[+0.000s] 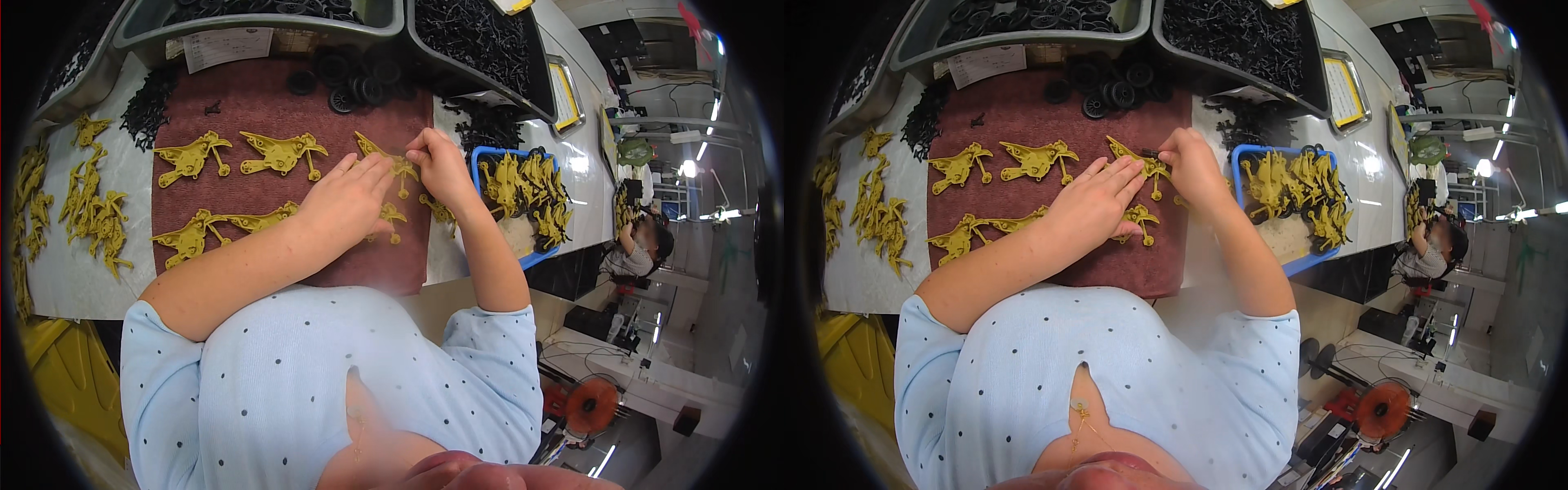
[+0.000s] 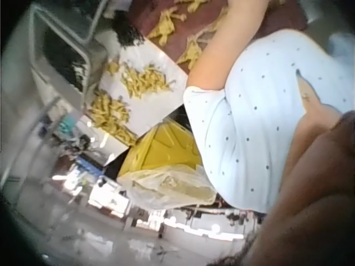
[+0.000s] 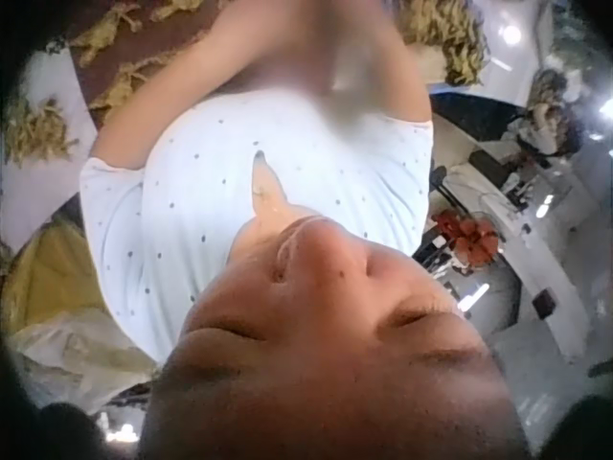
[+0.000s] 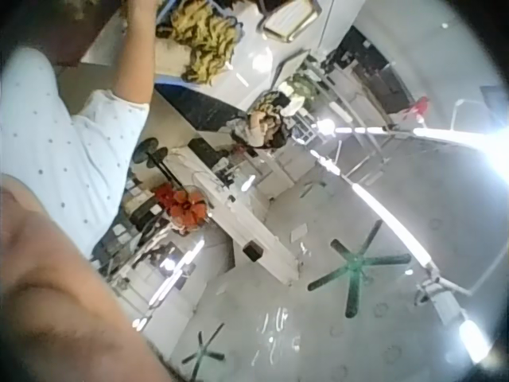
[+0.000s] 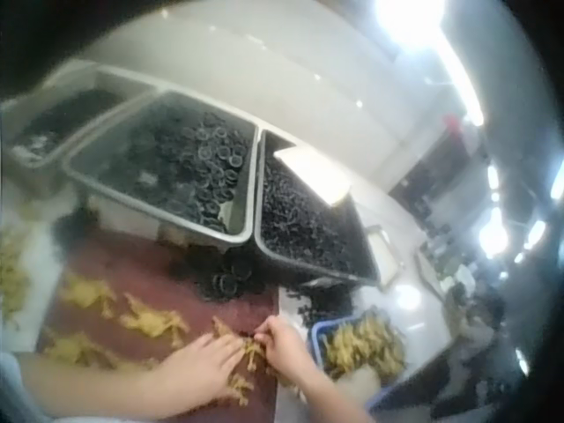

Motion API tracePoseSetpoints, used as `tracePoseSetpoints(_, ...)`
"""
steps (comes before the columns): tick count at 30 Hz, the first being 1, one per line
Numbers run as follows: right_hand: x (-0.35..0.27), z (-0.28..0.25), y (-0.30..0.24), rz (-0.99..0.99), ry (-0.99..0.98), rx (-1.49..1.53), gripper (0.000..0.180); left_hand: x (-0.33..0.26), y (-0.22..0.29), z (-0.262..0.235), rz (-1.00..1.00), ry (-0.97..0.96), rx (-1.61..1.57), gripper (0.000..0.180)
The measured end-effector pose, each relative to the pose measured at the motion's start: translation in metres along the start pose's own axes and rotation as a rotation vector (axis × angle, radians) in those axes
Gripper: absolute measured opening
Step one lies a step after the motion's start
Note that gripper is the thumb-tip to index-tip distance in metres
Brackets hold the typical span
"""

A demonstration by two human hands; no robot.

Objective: The person assembles toy motorcycles by attaching wheels and handlebars to frames by hand, places the assembled motorcycles into a tray, and lays out additional motorcycle frames on a cloth mat to attach small parts.

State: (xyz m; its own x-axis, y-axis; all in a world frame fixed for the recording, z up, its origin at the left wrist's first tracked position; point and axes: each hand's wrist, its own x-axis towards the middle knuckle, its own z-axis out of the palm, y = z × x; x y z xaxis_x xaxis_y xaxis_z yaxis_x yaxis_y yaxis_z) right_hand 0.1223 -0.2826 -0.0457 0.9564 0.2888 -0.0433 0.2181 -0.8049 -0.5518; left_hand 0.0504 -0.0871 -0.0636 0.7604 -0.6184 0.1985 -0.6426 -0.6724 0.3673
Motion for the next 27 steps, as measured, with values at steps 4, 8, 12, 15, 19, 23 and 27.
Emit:
tracePoseSetpoints(4, -0.004, 0.004, -0.004, -0.127, 0.055, -0.158, 0.006, 0.001, 0.002, 0.002, -0.011, 0.016, 0.019, 0.074)
tracePoseSetpoints(8, -0.007, 0.009, -0.004, -0.213, 0.146, -0.224, 0.007, 0.001, 0.001, 0.003, -0.004, 0.028, -0.003, 0.074)
tracePoseSetpoints(12, -0.005, -0.005, 0.006, -0.107, 0.056, -0.039, 0.009, 0.000, -0.001, 0.005, 0.004, 0.032, -0.007, 0.074)
tracePoseSetpoints(15, 0.002, -0.025, 0.017, -0.020, 0.176, -0.004, 0.018, -0.002, -0.001, 0.008, -0.004, 0.035, 0.017, 0.074)
tracePoseSetpoints(19, 0.018, -0.045, 0.055, -0.033, 0.328, -0.408, 0.012, -0.002, 0.002, 0.005, 0.004, 0.017, 0.045, 0.074)
tracePoseSetpoints(23, 0.026, -0.042, 0.055, 0.197, 0.202, -0.625, 0.019, -0.003, 0.002, 0.007, 0.007, 0.018, 0.054, 0.072)
tracePoseSetpoints(27, 0.024, -0.040, 0.035, 0.082, 0.224, -0.690, 0.021, -0.005, 0.004, -0.006, 0.022, 0.023, 0.065, 0.071)
